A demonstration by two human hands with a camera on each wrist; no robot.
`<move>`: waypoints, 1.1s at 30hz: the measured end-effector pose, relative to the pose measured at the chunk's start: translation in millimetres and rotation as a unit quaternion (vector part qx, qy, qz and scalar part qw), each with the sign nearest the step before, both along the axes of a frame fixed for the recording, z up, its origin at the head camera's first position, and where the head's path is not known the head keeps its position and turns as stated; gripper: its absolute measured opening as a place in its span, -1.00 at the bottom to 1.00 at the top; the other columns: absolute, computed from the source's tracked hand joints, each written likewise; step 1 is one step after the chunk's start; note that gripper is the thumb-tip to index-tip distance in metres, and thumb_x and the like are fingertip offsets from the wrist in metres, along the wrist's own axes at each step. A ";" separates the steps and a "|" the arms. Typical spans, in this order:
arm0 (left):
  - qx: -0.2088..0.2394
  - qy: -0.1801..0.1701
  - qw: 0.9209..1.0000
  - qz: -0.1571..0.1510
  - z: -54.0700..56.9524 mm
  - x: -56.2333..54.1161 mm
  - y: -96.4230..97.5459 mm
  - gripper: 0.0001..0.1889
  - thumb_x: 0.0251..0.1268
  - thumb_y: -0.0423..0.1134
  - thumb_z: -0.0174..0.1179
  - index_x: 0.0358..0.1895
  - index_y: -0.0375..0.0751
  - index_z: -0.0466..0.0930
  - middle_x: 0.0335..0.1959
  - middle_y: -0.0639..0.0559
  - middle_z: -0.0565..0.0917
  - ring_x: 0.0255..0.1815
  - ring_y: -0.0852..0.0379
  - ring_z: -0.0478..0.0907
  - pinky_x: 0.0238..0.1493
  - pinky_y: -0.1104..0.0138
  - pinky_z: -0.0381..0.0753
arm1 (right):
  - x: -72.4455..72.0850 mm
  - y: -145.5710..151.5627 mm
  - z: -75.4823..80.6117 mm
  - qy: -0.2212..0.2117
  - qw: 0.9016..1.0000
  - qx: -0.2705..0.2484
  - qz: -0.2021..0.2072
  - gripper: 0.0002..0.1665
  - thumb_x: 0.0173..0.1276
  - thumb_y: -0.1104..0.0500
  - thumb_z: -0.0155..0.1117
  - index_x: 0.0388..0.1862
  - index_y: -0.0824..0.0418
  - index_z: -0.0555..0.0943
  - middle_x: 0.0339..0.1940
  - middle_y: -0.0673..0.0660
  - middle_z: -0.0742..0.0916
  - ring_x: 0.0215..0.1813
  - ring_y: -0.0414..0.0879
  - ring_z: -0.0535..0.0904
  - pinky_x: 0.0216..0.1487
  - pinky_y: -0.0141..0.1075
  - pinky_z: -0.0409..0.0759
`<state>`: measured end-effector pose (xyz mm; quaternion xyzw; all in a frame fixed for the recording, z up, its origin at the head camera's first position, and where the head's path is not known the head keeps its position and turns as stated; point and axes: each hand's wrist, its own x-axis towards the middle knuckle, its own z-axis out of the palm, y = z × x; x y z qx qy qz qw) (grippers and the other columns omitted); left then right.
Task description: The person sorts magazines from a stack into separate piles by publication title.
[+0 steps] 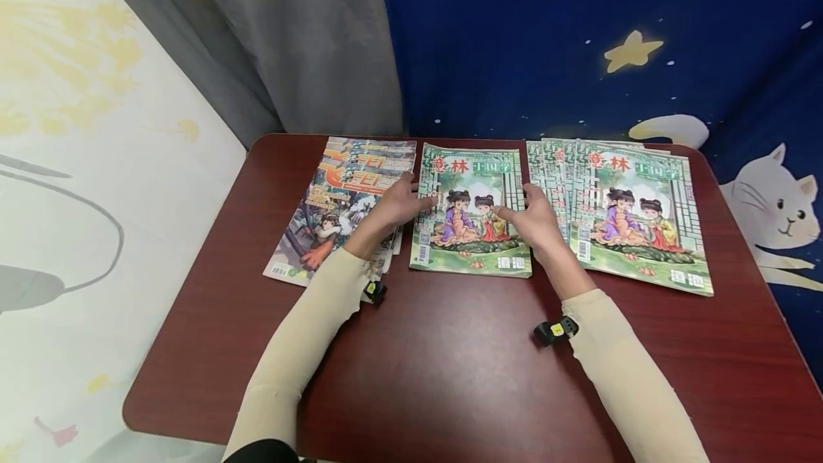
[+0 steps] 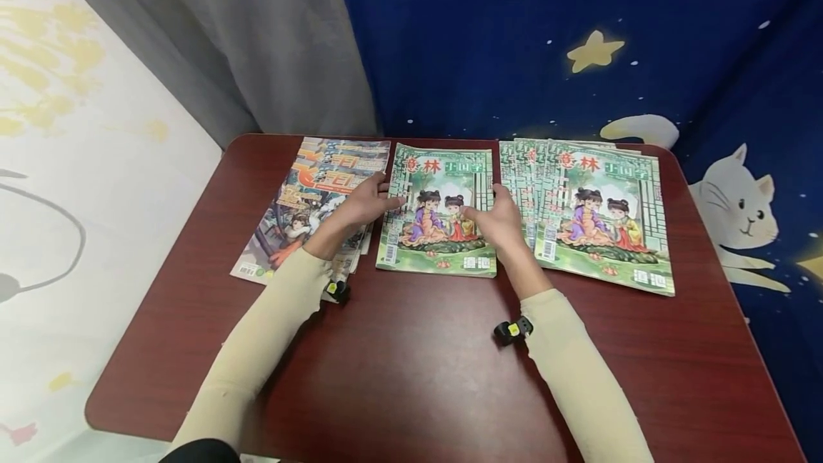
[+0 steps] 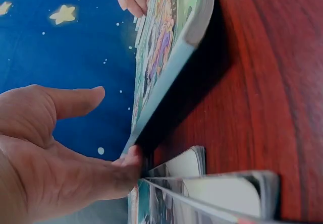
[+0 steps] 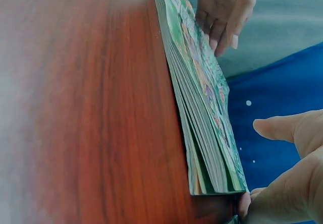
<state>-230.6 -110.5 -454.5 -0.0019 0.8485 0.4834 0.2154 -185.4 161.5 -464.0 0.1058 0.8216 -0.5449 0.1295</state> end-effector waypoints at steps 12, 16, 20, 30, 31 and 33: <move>0.045 -0.010 0.999 0.000 -4.6 0.0 -5.5 -0.25 0.55 -0.27 0.22 0.63 -0.18 0.00 0.57 -0.38 0.27 0.47 -0.28 0.39 0.36 -0.07 0.48 | -2.1 -8.6 -0.2 0.009 0.999 -0.046 -0.027 0.16 0.46 0.11 0.39 0.78 0.24 -0.11 0.80 0.30 0.02 0.79 0.21 -0.06 0.72 0.12 0.13; 0.052 0.014 0.998 -0.018 -3.9 2.0 0.8 -0.26 0.51 -0.36 0.20 0.54 -0.15 -0.08 0.38 -0.42 0.30 0.07 -0.18 0.39 0.01 0.05 0.35 | -2.1 -10.4 -0.9 0.015 0.997 -0.062 -0.037 0.16 0.44 0.17 0.40 0.77 0.27 -0.12 0.80 0.30 0.00 0.80 0.19 -0.09 0.73 0.10 0.11; 0.071 0.041 0.996 -0.028 -4.0 2.0 7.1 -0.21 0.43 -0.54 0.11 0.55 -0.10 -0.15 0.12 -0.38 0.35 -0.30 -0.07 0.25 -0.15 0.11 0.29 | -2.0 -12.0 -2.6 0.017 0.996 -0.068 -0.053 0.17 0.43 0.20 0.41 0.77 0.24 -0.12 0.80 0.28 0.01 0.80 0.18 -0.08 0.72 0.07 0.14; 0.256 0.043 0.966 0.000 -7.2 4.7 -1.2 -0.23 0.51 -0.63 0.00 0.56 0.10 -0.07 0.64 -0.34 0.12 0.37 -0.24 0.50 -0.15 0.23 0.53 | -1.5 -12.8 -3.5 0.013 0.996 -0.057 -0.070 0.00 0.56 0.17 0.28 0.76 0.25 -0.06 0.77 0.30 0.11 0.78 0.20 0.01 0.73 0.03 0.14; 0.275 0.038 0.961 0.001 -6.3 5.5 -1.1 -0.23 0.52 -0.64 -0.01 0.55 0.10 -0.07 0.61 -0.35 0.21 0.37 -0.30 0.52 -0.12 0.21 0.58 | -1.4 -13.4 -2.9 0.013 0.996 -0.057 -0.073 -0.03 0.58 0.18 0.25 0.75 0.26 -0.05 0.77 0.30 0.12 0.78 0.19 0.02 0.73 0.02 0.15; 0.295 0.037 0.955 0.001 -4.1 7.2 -0.7 -0.24 0.52 -0.64 -0.01 0.56 0.09 -0.05 0.58 -0.33 0.28 0.39 -0.29 0.52 -0.07 0.20 0.61 | -0.9 -14.1 -1.3 0.013 0.995 -0.061 -0.083 -0.07 0.60 0.19 0.22 0.75 0.26 -0.03 0.77 0.27 0.13 0.77 0.18 0.05 0.72 0.00 0.17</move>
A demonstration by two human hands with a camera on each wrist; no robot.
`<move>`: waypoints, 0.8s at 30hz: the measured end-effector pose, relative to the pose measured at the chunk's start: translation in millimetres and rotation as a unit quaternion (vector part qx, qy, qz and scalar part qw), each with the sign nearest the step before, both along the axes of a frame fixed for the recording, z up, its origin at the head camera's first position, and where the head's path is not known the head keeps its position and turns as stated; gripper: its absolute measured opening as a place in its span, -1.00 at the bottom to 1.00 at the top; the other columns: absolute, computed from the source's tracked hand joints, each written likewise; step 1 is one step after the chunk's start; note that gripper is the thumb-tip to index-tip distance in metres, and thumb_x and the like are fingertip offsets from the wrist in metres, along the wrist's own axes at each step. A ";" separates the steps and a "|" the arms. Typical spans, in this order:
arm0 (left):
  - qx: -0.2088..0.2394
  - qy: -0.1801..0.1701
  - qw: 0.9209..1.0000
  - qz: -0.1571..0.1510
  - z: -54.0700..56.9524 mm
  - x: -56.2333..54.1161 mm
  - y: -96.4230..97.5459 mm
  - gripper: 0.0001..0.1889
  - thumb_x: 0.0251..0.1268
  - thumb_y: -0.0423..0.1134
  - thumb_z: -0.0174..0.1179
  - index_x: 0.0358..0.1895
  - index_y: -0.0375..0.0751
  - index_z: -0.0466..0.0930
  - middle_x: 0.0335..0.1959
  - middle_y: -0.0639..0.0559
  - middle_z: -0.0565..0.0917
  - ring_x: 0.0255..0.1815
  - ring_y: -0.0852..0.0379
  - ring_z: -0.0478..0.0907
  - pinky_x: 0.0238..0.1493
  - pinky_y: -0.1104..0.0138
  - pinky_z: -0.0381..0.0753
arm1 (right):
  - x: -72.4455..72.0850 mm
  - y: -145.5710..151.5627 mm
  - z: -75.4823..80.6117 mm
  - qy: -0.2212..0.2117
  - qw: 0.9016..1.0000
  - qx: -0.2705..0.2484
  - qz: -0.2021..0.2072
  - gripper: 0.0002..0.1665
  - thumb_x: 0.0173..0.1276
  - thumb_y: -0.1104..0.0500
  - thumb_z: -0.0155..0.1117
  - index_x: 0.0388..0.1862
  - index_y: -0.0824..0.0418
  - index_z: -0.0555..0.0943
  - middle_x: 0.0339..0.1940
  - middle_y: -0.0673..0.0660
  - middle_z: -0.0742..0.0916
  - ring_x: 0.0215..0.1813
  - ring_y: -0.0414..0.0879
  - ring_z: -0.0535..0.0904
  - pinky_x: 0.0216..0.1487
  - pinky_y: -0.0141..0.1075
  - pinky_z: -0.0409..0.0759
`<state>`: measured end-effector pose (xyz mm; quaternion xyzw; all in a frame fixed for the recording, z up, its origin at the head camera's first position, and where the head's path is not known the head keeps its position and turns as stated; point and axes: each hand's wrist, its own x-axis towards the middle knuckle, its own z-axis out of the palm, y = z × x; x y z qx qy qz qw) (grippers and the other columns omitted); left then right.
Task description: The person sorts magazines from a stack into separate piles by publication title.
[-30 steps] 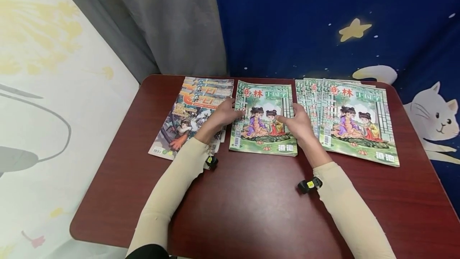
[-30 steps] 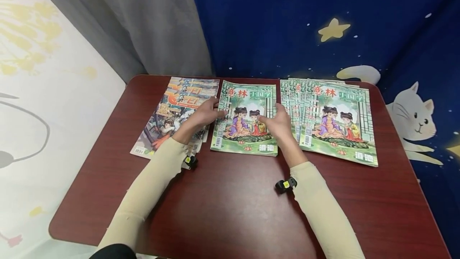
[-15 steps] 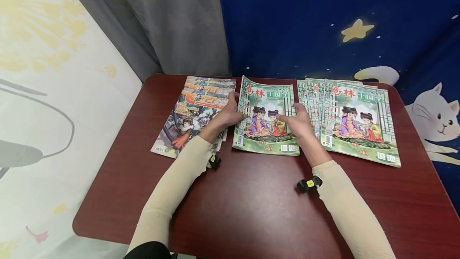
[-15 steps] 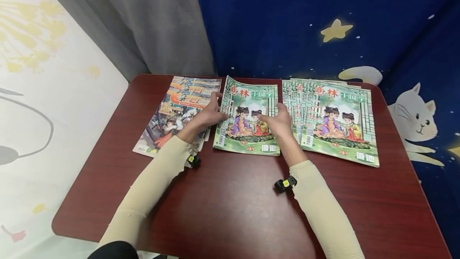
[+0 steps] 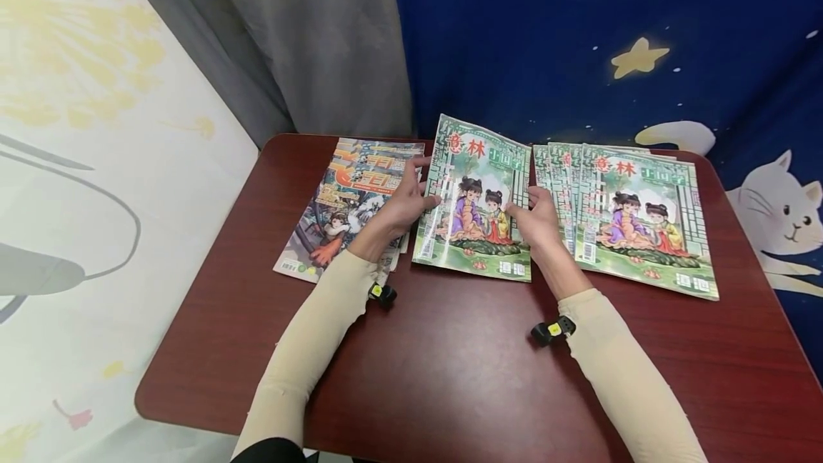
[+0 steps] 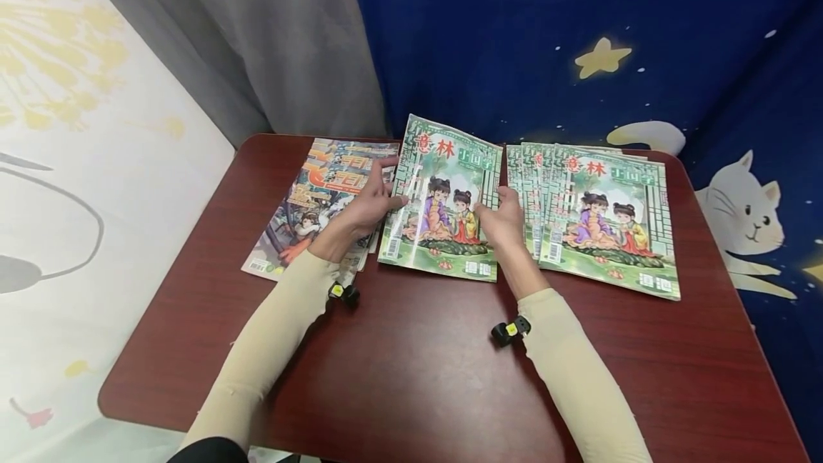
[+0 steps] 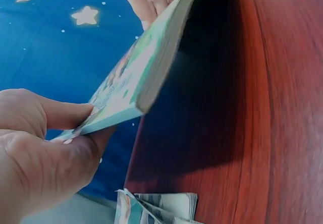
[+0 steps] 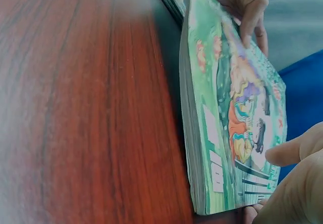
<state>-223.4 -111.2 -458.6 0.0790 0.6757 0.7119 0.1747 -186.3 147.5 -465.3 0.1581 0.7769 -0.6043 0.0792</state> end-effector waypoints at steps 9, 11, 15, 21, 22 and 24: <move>0.036 0.009 0.999 -0.010 11.4 6.3 4.5 -0.24 0.55 -0.60 0.01 0.60 0.15 0.01 0.42 -0.33 0.43 0.10 0.02 0.59 -0.07 0.24 0.60 | 1.2 6.8 5.2 0.010 0.997 -0.048 -0.063 -0.17 0.58 0.21 0.24 0.70 0.20 0.12 0.72 0.23 0.24 0.69 0.12 0.22 0.63 -0.05 0.32; 0.049 0.004 0.999 -0.012 14.3 7.8 6.6 -0.23 0.56 -0.59 0.00 0.61 0.22 0.05 0.32 -0.36 0.53 -0.02 0.00 0.66 -0.14 0.22 0.67 | 1.7 11.8 6.1 0.018 0.995 -0.055 -0.077 -0.19 0.57 0.21 0.25 0.68 0.18 0.16 0.69 0.24 0.28 0.67 0.07 0.24 0.59 -0.10 0.35; 0.068 0.000 0.998 -0.007 18.1 9.0 12.8 -0.21 0.57 -0.57 0.02 0.61 0.33 0.13 0.14 -0.37 0.65 -0.19 -0.03 0.75 -0.25 0.18 0.75 | 1.9 25.1 10.8 0.029 0.993 -0.060 -0.093 -0.23 0.56 0.17 0.29 0.63 0.11 0.21 0.36 0.10 0.44 0.35 -0.07 0.37 0.31 -0.22 0.39; 0.071 -0.006 0.997 0.004 18.2 9.6 30.0 -0.21 0.56 -0.53 0.10 0.63 0.36 0.19 0.11 -0.45 0.71 -0.26 0.01 0.78 -0.28 0.20 0.76 | 3.6 51.6 20.8 0.025 0.996 -0.036 -0.077 -0.20 0.57 0.08 0.30 0.67 0.00 0.21 0.29 0.05 0.43 0.19 -0.18 0.33 0.19 -0.25 0.33; 0.069 -0.009 0.998 0.001 18.0 9.9 33.7 -0.21 0.56 -0.51 0.11 0.63 0.36 0.19 0.13 -0.46 0.71 -0.26 0.01 0.78 -0.27 0.20 0.76 | 4.6 56.1 22.1 0.027 0.996 -0.029 -0.076 -0.20 0.57 0.07 0.30 0.68 -0.02 0.21 0.29 0.04 0.43 0.17 -0.19 0.34 0.17 -0.25 0.34; 0.060 -0.014 0.998 -0.006 17.6 10.6 41.8 -0.22 0.56 -0.46 0.14 0.64 0.37 0.20 0.13 -0.45 0.72 -0.26 0.02 0.78 -0.26 0.21 0.75 | 7.1 65.1 24.3 0.031 0.996 -0.010 -0.077 -0.21 0.58 0.06 0.29 0.68 -0.04 0.22 0.23 -0.01 0.44 0.10 -0.19 0.35 0.08 -0.26 0.37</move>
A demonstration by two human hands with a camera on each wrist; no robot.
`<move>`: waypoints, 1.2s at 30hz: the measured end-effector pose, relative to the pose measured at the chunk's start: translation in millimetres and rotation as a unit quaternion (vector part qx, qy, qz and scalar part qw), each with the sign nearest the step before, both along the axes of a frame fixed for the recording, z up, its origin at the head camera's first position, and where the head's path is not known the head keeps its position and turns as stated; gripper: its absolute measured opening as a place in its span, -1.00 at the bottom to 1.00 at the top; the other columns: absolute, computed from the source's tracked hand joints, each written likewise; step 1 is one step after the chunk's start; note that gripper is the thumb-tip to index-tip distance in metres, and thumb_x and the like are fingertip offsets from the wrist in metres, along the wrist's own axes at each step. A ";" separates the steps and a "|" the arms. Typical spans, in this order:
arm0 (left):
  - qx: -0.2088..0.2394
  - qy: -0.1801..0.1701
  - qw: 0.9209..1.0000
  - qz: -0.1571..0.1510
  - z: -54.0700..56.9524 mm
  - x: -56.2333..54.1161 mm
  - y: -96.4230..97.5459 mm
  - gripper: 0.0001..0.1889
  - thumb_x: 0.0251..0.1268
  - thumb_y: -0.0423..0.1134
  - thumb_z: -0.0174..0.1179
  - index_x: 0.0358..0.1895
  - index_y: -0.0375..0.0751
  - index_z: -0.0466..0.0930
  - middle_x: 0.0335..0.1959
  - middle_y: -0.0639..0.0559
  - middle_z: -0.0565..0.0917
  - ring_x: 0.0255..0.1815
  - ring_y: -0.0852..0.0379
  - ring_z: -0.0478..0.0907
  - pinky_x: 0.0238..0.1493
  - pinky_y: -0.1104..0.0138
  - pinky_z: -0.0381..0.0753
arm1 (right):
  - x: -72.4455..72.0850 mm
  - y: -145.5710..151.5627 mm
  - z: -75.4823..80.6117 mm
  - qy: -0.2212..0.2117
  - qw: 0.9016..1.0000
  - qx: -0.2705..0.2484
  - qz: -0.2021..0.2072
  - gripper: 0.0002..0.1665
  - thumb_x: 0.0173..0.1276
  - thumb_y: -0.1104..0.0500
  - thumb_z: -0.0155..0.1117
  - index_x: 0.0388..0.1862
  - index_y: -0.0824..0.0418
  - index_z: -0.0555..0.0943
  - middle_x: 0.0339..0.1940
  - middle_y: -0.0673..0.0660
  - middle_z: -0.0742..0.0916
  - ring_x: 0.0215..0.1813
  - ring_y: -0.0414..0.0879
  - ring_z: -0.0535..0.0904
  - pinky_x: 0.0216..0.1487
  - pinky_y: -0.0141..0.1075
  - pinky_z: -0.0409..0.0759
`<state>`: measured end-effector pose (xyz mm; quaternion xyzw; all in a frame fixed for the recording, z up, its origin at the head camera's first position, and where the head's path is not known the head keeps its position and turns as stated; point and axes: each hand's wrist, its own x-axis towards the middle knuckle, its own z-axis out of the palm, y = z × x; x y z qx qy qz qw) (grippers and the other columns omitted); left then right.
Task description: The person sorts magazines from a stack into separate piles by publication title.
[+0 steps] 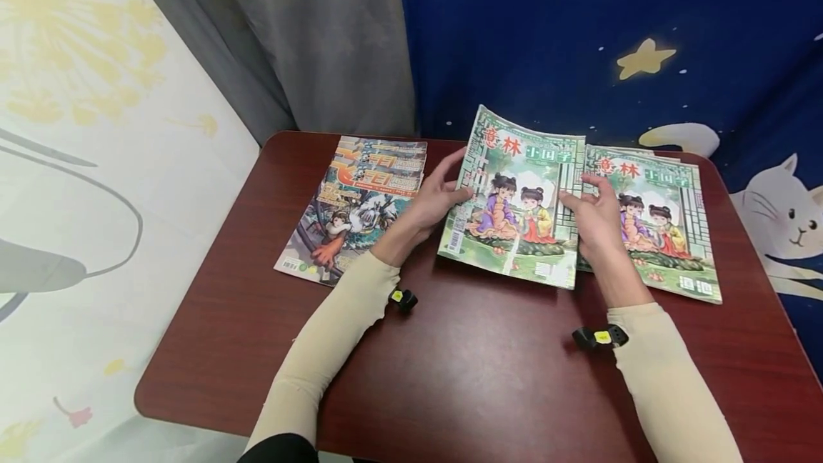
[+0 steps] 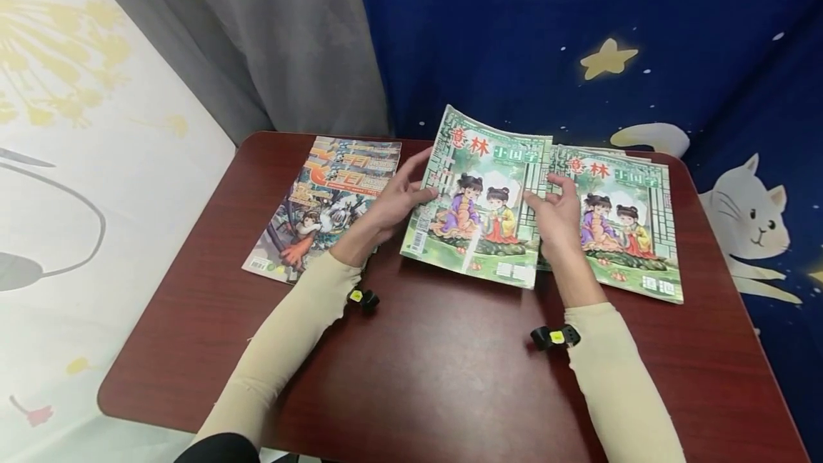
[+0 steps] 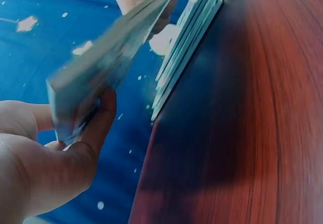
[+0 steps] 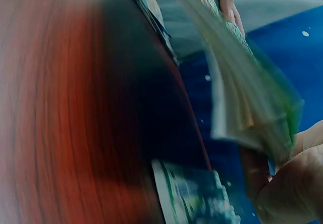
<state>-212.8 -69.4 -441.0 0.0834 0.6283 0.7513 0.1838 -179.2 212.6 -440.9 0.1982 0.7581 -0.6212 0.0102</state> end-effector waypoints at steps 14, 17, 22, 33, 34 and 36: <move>0.065 -0.067 0.993 -0.072 -5.5 -10.9 70.2 -0.41 0.70 -0.30 0.03 0.50 0.59 0.39 0.30 -0.19 0.68 0.05 -0.05 0.76 -0.09 0.17 0.78 | 10.6 67.6 15.2 0.012 0.993 -0.012 -0.115 -0.28 0.49 0.10 0.41 0.56 -0.30 0.46 -0.06 -0.21 0.47 -0.07 -0.36 0.39 -0.18 -0.50 0.44; 0.057 -0.072 0.994 -0.061 -4.3 -11.9 92.3 -0.41 0.66 -0.32 0.08 0.46 0.57 0.46 0.19 -0.18 0.75 -0.05 -0.02 0.78 -0.16 0.17 0.78 | 17.5 86.8 18.9 0.030 0.986 -0.086 -0.139 -0.23 0.44 0.21 0.45 0.56 -0.23 0.49 -0.16 -0.19 0.60 -0.24 -0.38 0.56 -0.39 -0.55 0.55; -0.002 -0.064 0.996 -0.056 -1.7 -15.4 129.5 -0.39 0.63 -0.31 0.15 0.48 0.56 0.44 0.06 -0.07 0.82 -0.15 0.04 0.82 -0.29 0.19 0.79 | 25.7 120.8 22.2 0.041 0.980 -0.125 -0.149 -0.23 0.43 0.26 0.46 0.55 -0.17 0.51 -0.25 -0.22 0.72 -0.39 -0.38 0.69 -0.46 -0.49 0.62; -0.131 -0.036 0.989 -0.050 -6.4 -16.6 182.0 -0.36 0.60 -0.29 0.20 0.51 0.56 0.41 0.23 -0.03 0.78 -0.66 0.21 0.27 -0.50 0.24 0.36 | 33.3 165.2 10.3 0.010 0.979 -0.073 -0.189 -0.30 0.46 0.18 0.46 0.50 -0.26 0.54 0.09 -0.25 0.73 -0.29 -0.46 0.64 -0.48 -0.54 0.58; -0.141 -0.033 0.988 -0.052 -7.4 -16.6 186.5 -0.36 0.60 -0.29 0.20 0.50 0.58 0.40 0.22 -0.02 0.78 -0.70 0.18 0.15 -0.51 0.24 0.33 | 33.7 169.4 9.2 0.002 0.980 -0.061 -0.191 -0.30 0.47 0.15 0.45 0.51 -0.29 0.52 0.00 -0.27 0.73 -0.34 -0.47 0.64 -0.50 -0.53 0.58; -0.170 -0.020 0.983 -0.062 -8.7 -18.1 193.1 -0.35 0.60 -0.28 0.20 0.52 0.58 0.37 0.21 0.01 0.79 -0.73 0.17 0.07 -0.53 0.26 0.36 | 34.6 178.3 7.8 -0.009 0.982 -0.042 -0.182 -0.29 0.49 0.08 0.43 0.54 -0.34 0.47 -0.16 -0.32 0.70 -0.40 -0.47 0.62 -0.54 -0.51 0.57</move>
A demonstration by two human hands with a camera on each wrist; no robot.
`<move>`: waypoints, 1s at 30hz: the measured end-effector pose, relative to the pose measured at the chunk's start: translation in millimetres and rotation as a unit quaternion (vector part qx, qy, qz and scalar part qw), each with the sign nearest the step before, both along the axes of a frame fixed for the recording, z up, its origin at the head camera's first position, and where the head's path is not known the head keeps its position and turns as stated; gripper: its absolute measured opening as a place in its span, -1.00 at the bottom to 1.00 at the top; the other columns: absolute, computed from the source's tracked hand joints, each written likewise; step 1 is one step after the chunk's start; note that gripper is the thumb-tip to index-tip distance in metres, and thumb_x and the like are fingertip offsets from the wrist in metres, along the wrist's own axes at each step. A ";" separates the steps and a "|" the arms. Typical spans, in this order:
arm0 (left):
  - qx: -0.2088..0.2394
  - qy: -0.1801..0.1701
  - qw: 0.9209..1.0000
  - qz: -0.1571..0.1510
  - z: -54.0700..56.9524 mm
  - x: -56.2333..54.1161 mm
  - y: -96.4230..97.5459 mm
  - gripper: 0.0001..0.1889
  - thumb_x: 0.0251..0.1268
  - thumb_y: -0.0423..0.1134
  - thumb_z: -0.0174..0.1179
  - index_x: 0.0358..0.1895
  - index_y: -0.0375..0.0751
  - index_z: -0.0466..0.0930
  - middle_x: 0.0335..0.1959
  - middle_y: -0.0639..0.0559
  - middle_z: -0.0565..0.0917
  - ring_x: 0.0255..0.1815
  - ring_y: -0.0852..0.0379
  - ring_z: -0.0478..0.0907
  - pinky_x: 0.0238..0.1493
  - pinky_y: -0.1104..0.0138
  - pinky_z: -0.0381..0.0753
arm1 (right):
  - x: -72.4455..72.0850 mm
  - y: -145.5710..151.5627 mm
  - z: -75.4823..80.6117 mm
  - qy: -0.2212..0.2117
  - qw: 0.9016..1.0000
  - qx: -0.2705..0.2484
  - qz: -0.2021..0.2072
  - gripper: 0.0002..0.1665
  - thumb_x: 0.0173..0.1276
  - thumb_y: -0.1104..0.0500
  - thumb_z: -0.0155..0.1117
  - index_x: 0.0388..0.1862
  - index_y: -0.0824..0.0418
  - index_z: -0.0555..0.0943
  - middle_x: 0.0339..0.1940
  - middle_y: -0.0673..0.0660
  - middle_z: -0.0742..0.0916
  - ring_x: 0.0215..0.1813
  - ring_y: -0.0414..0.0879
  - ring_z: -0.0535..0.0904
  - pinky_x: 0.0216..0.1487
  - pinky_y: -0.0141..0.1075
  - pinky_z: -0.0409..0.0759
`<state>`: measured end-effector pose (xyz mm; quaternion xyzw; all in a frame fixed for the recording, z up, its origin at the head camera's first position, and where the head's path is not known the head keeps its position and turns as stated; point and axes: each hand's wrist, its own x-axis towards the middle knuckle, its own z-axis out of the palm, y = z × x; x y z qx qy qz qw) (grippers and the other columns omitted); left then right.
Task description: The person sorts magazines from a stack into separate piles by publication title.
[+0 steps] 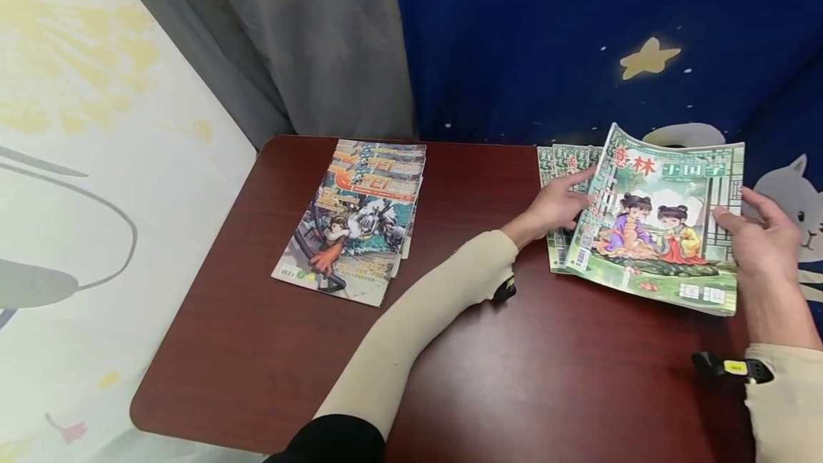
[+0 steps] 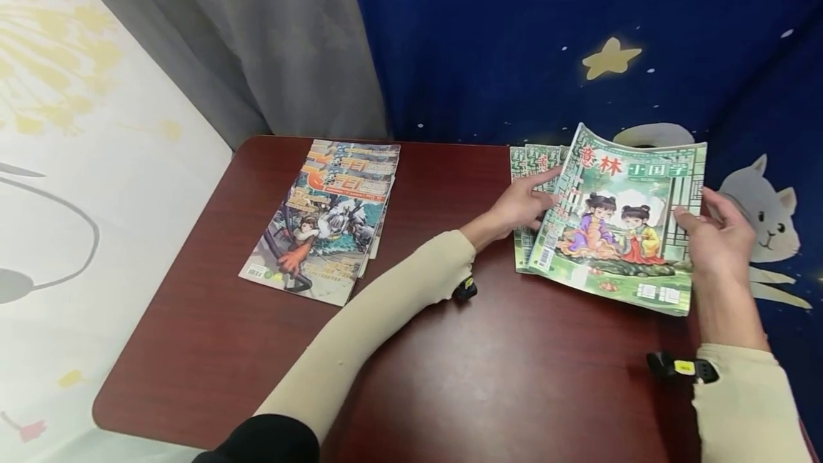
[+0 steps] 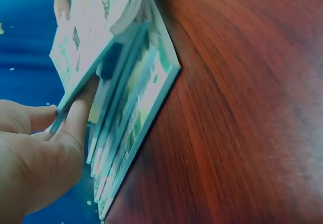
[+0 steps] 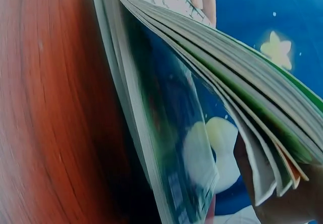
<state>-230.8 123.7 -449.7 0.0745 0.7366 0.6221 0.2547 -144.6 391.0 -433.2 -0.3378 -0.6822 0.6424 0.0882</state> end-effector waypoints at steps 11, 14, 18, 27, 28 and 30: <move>-0.130 0.024 0.990 -0.045 3.6 -7.3 22.1 -0.33 0.53 -0.21 0.31 0.54 0.52 0.35 -0.37 0.04 0.80 -0.44 0.15 0.70 -0.41 0.34 0.75 | -2.4 35.9 -11.2 -0.041 0.999 0.011 0.022 -0.27 0.51 0.05 0.41 0.55 -0.41 0.43 -0.34 -0.41 0.60 -0.50 -0.46 0.55 -0.58 -0.45 0.54; -0.179 0.051 0.981 -0.050 1.3 -7.8 29.1 -0.35 0.53 -0.14 0.31 0.53 0.57 0.35 -0.52 0.01 0.76 -0.57 0.16 0.59 -0.55 0.37 0.58 | -1.2 40.6 -15.9 -0.062 0.998 0.021 0.020 -0.26 0.52 0.03 0.39 0.58 -0.43 0.39 -0.27 -0.40 0.57 -0.47 -0.47 0.53 -0.56 -0.46 0.53; -0.209 0.066 0.974 -0.058 -2.9 -10.2 34.3 -0.36 0.56 -0.10 0.26 0.55 0.59 0.31 -0.59 0.06 0.75 -0.69 0.16 0.47 -0.64 0.35 0.38 | 0.6 45.8 -21.6 -0.062 0.998 0.005 0.014 -0.24 0.52 0.08 0.40 0.58 -0.40 0.39 -0.22 -0.39 0.57 -0.44 -0.46 0.54 -0.55 -0.44 0.54; -0.266 0.108 0.954 -0.083 -8.2 -14.6 35.6 -0.36 0.60 -0.14 0.15 0.60 0.52 0.25 -0.82 0.16 0.30 -0.84 0.21 0.12 -0.71 0.35 0.26 | -6.4 47.4 -24.6 -0.110 0.991 0.067 0.029 -0.23 0.53 -0.04 0.38 0.60 -0.48 0.32 -0.18 -0.42 0.50 -0.38 -0.47 0.47 -0.52 -0.48 0.51; -0.272 0.111 0.952 -0.085 -9.0 -14.5 35.7 -0.36 0.60 -0.13 0.14 0.60 0.52 0.24 -0.82 0.16 0.30 -0.84 0.21 0.12 -0.71 0.34 0.27 | -7.1 46.9 -25.5 -0.123 0.989 0.080 0.032 -0.23 0.54 -0.05 0.36 0.61 -0.48 0.30 -0.13 -0.44 0.52 -0.38 -0.49 0.46 -0.51 -0.50 0.51; -0.281 0.114 0.949 -0.090 -10.7 -13.7 36.4 -0.37 0.63 -0.12 0.11 0.62 0.49 0.21 -0.82 0.16 0.30 -0.84 0.20 0.13 -0.71 0.34 0.28 | -8.2 46.3 -28.0 -0.150 0.980 0.123 0.045 -0.24 0.58 -0.07 0.29 0.64 -0.44 0.25 0.05 -0.40 0.57 -0.34 -0.51 0.42 -0.46 -0.53 0.50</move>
